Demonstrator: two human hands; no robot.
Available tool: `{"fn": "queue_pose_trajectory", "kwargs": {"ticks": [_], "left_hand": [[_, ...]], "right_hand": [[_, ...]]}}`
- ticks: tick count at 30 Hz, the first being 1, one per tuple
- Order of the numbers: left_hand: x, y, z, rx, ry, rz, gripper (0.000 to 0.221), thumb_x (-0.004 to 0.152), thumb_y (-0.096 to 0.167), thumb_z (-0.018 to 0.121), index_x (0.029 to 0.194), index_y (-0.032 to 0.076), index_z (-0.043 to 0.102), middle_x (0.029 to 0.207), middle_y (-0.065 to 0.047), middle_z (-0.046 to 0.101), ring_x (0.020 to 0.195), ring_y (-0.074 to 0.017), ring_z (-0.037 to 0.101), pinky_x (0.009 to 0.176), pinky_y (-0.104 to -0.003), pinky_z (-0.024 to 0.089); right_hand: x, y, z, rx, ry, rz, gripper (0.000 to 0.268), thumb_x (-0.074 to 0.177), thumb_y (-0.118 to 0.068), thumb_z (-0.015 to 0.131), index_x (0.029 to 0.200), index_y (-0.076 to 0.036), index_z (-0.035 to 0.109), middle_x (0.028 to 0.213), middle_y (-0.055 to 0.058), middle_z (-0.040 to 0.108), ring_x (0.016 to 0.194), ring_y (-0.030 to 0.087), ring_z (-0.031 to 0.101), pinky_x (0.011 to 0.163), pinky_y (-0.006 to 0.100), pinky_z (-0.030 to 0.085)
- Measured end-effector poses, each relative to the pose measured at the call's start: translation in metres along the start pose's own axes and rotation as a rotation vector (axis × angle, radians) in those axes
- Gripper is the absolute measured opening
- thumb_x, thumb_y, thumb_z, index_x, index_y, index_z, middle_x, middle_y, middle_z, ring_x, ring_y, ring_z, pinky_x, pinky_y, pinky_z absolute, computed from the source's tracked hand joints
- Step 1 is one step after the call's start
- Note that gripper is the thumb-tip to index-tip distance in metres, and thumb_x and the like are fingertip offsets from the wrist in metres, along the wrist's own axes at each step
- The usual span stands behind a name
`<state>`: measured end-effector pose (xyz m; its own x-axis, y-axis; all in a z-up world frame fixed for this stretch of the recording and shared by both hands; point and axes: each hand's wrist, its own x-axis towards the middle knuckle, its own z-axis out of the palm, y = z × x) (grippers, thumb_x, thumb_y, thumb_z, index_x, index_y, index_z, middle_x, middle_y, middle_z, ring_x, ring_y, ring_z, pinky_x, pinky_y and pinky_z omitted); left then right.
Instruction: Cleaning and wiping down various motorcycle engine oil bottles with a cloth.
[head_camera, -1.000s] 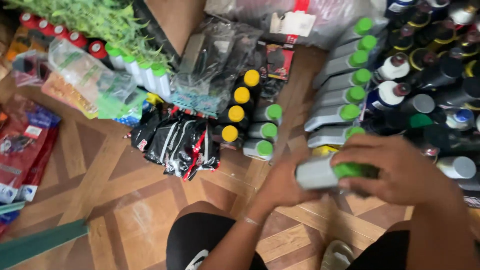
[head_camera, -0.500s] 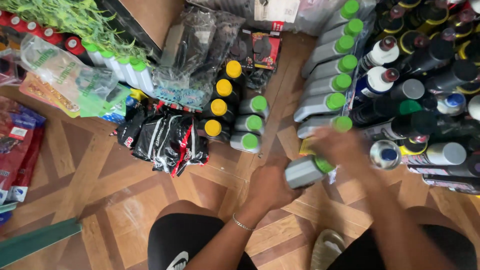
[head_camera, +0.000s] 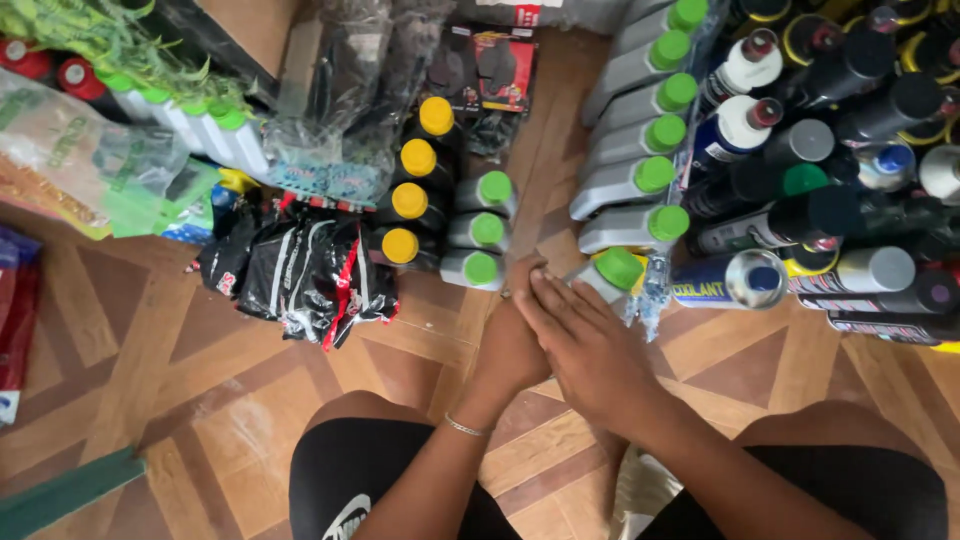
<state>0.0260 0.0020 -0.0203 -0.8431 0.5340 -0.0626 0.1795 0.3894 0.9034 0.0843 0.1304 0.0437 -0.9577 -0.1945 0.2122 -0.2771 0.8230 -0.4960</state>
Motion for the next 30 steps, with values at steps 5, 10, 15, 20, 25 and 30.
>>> {"fn": "queue_pose_trajectory", "kwargs": {"ticks": [5, 10, 15, 20, 25, 30], "left_hand": [[0.015, 0.031, -0.023, -0.338, -0.037, -0.009, 0.080, 0.067, 0.011, 0.082, 0.137, 0.005, 0.045, 0.113, -0.019, 0.071, 0.103, -0.0301, 0.070, 0.086, -0.037, 0.057], [0.011, 0.025, -0.025, -0.528, -0.063, -0.087, 0.076, 0.066, 0.019, 0.092, 0.130, 0.002, 0.056, 0.114, -0.012, 0.068, 0.106, -0.0204, 0.065, 0.093, -0.033, 0.054], [0.017, 0.005, -0.028, -0.935, 0.114, -0.161, 0.067, 0.081, 0.023, 0.083, 0.137, 0.004, 0.053, 0.121, -0.010, 0.066, 0.110, -0.0193, 0.065, 0.096, -0.034, 0.054], [0.025, 0.003, -0.047, -1.301, 0.290, -0.171, 0.055, 0.095, 0.028, 0.073, 0.138, 0.004, 0.048, 0.122, -0.010, 0.063, 0.109, -0.0219, 0.065, 0.095, -0.040, 0.055], [0.029, 0.010, -0.043, -1.428, 0.268, -0.104, 0.056, 0.099, 0.034, 0.068, 0.141, 0.006, 0.046, 0.125, -0.009, 0.063, 0.112, -0.0223, 0.064, 0.098, -0.041, 0.054], [0.024, 0.003, -0.025, -1.411, -0.002, -0.157, 0.067, 0.095, 0.035, 0.072, 0.149, 0.007, 0.043, 0.134, -0.011, 0.060, 0.119, -0.0242, 0.063, 0.103, -0.042, 0.053]], "right_hand": [[-0.003, 0.018, -0.020, -0.175, 0.139, -0.059, 0.045, 0.087, -0.003, 0.062, 0.132, -0.007, 0.064, 0.149, 0.014, 0.057, 0.143, 0.033, 0.051, 0.121, 0.057, 0.031], [-0.002, 0.019, -0.039, -0.009, 0.295, 0.005, 0.042, 0.097, 0.000, 0.064, 0.138, -0.010, 0.063, 0.155, 0.013, 0.053, 0.149, 0.036, 0.049, 0.125, 0.053, 0.034], [-0.003, 0.004, -0.025, 0.189, 0.201, -0.026, 0.051, 0.092, -0.001, 0.064, 0.143, -0.008, 0.059, 0.160, 0.017, 0.044, 0.154, 0.041, 0.033, 0.125, 0.053, 0.032], [-0.008, -0.008, -0.004, -0.074, 0.077, -0.185, 0.051, 0.088, -0.008, 0.066, 0.139, -0.014, 0.062, 0.157, 0.009, 0.048, 0.150, 0.033, 0.036, 0.121, 0.058, 0.028], [-0.006, -0.002, -0.006, -0.133, 0.085, -0.119, 0.050, 0.093, -0.011, 0.065, 0.143, -0.007, 0.058, 0.157, 0.011, 0.047, 0.151, 0.030, 0.039, 0.121, 0.060, 0.025], [0.002, 0.009, -0.027, 0.334, 0.279, 0.134, 0.048, 0.109, -0.015, 0.050, 0.156, -0.005, 0.044, 0.167, 0.020, 0.039, 0.158, 0.031, 0.038, 0.128, 0.041, 0.032]]}}
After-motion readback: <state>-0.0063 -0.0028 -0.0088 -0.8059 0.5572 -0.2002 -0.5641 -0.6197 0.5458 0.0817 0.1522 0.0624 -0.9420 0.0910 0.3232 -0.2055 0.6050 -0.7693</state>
